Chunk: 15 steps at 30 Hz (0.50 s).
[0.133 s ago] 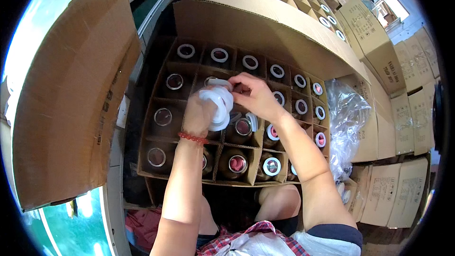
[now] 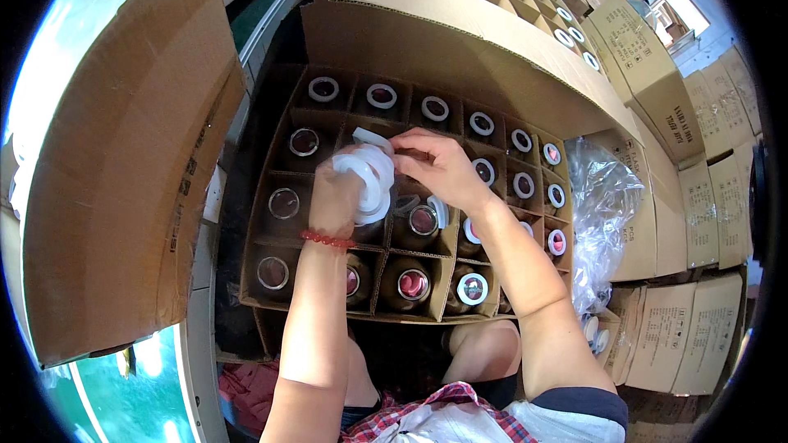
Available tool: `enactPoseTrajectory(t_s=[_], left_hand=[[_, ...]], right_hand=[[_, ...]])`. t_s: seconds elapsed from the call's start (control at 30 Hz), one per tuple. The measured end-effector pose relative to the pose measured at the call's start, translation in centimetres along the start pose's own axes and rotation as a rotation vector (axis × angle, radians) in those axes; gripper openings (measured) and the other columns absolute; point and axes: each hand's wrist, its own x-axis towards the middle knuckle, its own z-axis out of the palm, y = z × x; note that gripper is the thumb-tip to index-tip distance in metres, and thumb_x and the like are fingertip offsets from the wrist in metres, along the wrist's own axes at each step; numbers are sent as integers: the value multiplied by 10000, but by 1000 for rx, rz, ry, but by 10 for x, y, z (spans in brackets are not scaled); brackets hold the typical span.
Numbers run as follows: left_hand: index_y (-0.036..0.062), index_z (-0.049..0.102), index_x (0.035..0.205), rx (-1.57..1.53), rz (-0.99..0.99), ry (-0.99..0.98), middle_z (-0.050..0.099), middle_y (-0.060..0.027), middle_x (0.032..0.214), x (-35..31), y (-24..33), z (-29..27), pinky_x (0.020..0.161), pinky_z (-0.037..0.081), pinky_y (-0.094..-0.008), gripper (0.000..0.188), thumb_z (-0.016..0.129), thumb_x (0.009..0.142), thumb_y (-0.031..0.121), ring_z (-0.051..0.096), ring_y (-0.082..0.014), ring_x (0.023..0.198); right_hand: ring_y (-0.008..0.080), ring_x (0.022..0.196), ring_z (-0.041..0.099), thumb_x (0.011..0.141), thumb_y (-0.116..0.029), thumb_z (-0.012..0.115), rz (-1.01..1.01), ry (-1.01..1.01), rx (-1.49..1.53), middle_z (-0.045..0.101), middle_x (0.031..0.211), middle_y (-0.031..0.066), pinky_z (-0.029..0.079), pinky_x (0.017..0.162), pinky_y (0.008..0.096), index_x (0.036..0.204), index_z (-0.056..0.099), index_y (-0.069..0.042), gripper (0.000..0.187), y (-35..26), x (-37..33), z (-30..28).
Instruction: The person places white circular gaskets into the openings of small jars arranged in a cardboard tray. Then the person picks up a beige container, inserts a jar into it, and secures a gray lid. The person repeats this process with additional jars and lids, placing finished units into plastic bags.
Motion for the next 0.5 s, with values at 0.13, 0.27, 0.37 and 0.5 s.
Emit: enactPoseTrajectory(t_s=[0.13,0.27,0.37,0.5], left_hand=[[14,648,984,-98,56,7,662,-47,892,-3,4,0,689,480,-251,199,536,848,104,614,-123,773],[18,634,1027,-155,67,15,652,-49,912,-2,16,-2,698,482,-256,215,508,858,62,614,-129,802],[33,642,1030,-163,103,116,650,-40,921,0,16,-11,708,488,-274,183,570,875,99,615,-131,814],[72,649,1038,-273,154,290,636,-24,937,6,10,-38,695,482,-284,235,655,904,266,602,-130,827]], right_hand=[[165,890,662,904,-77,645,193,12,284,663,1003,97,549,795,292,1118,629,55,252,-5,4,5],[175,849,664,904,-114,654,228,68,632,674,964,91,557,765,296,1068,635,10,207,8,10,17],[147,805,643,903,-130,658,240,101,712,667,932,60,550,738,285,1071,638,-19,202,15,21,21],[113,834,617,892,-141,679,197,341,398,672,984,49,525,749,300,1078,647,-38,215,20,44,11]])
